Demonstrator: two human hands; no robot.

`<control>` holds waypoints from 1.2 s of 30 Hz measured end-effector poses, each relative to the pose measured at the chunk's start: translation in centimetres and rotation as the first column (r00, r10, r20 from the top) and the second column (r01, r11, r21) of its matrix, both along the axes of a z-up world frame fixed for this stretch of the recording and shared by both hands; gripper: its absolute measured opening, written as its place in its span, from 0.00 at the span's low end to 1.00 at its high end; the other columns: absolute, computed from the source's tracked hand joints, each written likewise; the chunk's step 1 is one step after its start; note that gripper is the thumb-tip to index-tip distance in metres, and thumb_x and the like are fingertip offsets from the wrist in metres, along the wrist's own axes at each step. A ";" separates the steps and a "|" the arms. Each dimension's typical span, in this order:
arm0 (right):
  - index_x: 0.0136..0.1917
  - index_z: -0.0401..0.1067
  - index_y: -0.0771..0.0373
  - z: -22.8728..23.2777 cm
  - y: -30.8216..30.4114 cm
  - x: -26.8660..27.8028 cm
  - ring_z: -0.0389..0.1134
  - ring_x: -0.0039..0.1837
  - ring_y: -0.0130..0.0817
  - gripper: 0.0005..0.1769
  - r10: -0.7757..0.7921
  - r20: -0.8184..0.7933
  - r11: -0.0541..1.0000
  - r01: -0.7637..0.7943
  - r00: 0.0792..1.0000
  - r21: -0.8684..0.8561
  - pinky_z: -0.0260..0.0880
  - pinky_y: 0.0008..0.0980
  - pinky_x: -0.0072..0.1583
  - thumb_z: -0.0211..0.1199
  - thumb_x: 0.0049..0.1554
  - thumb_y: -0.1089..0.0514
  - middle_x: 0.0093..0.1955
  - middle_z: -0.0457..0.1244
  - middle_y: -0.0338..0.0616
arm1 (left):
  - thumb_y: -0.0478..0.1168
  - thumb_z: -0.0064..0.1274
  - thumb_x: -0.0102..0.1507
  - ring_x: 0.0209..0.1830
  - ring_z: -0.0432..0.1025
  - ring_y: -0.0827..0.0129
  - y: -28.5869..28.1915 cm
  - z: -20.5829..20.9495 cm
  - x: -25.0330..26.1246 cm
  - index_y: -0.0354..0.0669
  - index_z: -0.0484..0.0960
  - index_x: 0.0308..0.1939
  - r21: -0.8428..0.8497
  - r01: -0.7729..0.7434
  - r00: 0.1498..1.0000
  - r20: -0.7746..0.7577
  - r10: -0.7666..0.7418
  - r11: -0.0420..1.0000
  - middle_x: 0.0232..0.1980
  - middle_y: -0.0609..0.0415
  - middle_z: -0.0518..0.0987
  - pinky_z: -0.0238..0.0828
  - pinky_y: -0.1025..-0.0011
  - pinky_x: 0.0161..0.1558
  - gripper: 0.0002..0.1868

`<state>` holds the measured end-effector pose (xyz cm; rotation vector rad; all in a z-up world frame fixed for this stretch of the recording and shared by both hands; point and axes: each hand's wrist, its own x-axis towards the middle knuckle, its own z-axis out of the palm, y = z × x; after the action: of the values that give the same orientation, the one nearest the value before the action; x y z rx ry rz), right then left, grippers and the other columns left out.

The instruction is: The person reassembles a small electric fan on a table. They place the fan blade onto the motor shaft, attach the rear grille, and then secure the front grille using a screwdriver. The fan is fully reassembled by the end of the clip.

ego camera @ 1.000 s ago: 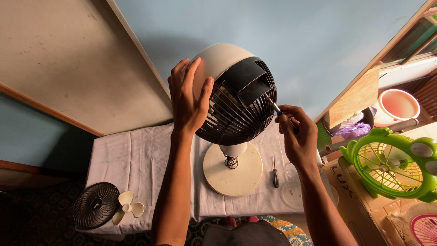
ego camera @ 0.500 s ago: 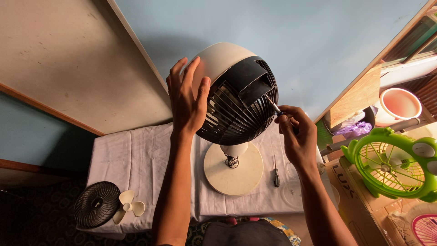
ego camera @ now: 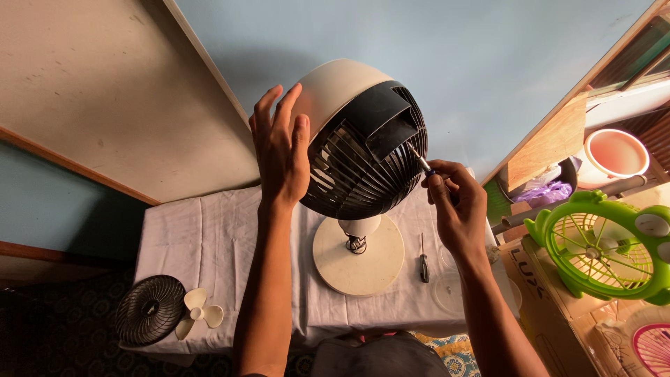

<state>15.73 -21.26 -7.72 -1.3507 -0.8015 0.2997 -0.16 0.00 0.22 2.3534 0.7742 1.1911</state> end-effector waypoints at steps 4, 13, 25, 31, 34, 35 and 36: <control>0.61 0.73 0.70 -0.1 0.0 0.0 0.60 0.42 0.21 0.13 0.006 -0.002 1.000 -0.006 1.000 0.014 0.62 0.23 0.45 0.57 0.67 0.60 0.42 0.65 0.39 | 0.61 0.27 0.75 0.78 0.54 0.48 -0.2 0.1 -0.2 0.43 0.72 0.73 0.014 -0.004 1.000 0.008 0.004 1.000 0.77 0.44 0.60 0.51 0.49 0.77 0.34; 0.61 0.72 0.70 -0.4 -0.2 -0.2 0.60 0.42 0.22 0.13 0.006 -0.011 1.000 -0.005 1.000 0.011 0.62 0.23 0.45 0.56 0.67 0.61 0.42 0.65 0.40 | 0.58 0.28 0.77 0.78 0.56 0.49 -1.6 0.7 -0.8 0.39 0.74 0.71 0.073 -0.018 0.997 0.079 0.012 0.997 0.76 0.45 0.63 0.53 0.50 0.78 0.33; 0.61 0.72 0.71 -2.5 -2.5 -0.6 0.61 0.44 0.23 0.13 0.033 -0.141 0.999 -0.028 0.989 0.034 0.63 0.24 0.48 0.57 0.68 0.59 0.44 0.65 0.40 | 0.43 0.42 0.74 0.75 0.63 0.53 -8.8 -0.3 -1.7 0.36 0.78 0.65 0.226 0.019 0.974 0.214 -0.069 0.974 0.70 0.47 0.74 0.56 0.55 0.78 0.20; 0.62 0.71 0.71 -4.3 -4.9 -0.9 0.61 0.45 0.23 0.13 0.039 -0.218 0.997 -0.025 0.975 0.067 0.63 0.23 0.50 0.57 0.68 0.60 0.45 0.65 0.40 | 0.36 0.48 0.70 0.66 0.70 0.58 -13.5 -2.6 -1.0 0.37 0.80 0.61 0.165 0.168 0.952 0.229 -0.203 0.972 0.62 0.48 0.78 0.70 0.64 0.65 0.16; 0.61 0.71 0.71 -5.7 -6.4 -1.1 0.61 0.45 0.24 0.13 0.028 -0.263 0.997 -0.010 0.964 0.071 0.63 0.24 0.50 0.57 0.68 0.61 0.45 0.65 0.40 | 0.34 0.49 0.70 0.61 0.74 0.60 -15.4 -4.0 0.1 0.36 0.79 0.60 0.106 0.297 0.922 0.225 -0.314 0.949 0.60 0.48 0.79 0.72 0.65 0.62 0.15; 0.61 0.71 0.71 -6.2 -7.0 -1.3 0.61 0.45 0.24 0.13 0.018 -0.279 0.998 -0.001 0.960 0.061 0.63 0.24 0.50 0.57 0.68 0.61 0.45 0.65 0.40 | 0.33 0.49 0.70 0.60 0.74 0.59 -15.9 -4.4 0.2 0.35 0.78 0.60 0.083 0.334 0.914 0.217 -0.344 0.939 0.59 0.48 0.79 0.73 0.65 0.62 0.15; 0.61 0.71 0.71 -6.7 -7.7 -1.4 0.61 0.45 0.24 0.13 0.008 -0.296 0.999 0.008 0.955 0.050 0.63 0.24 0.50 0.57 0.67 0.61 0.45 0.65 0.40 | 0.32 0.49 0.70 0.59 0.75 0.59 -16.5 -4.9 0.4 0.34 0.78 0.60 0.058 0.369 0.904 0.209 -0.373 0.928 0.58 0.47 0.79 0.73 0.64 0.62 0.15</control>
<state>14.33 -28.93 -14.42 -1.2217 -0.5543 0.4669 0.25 -16.52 -4.70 2.2022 0.2261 1.2551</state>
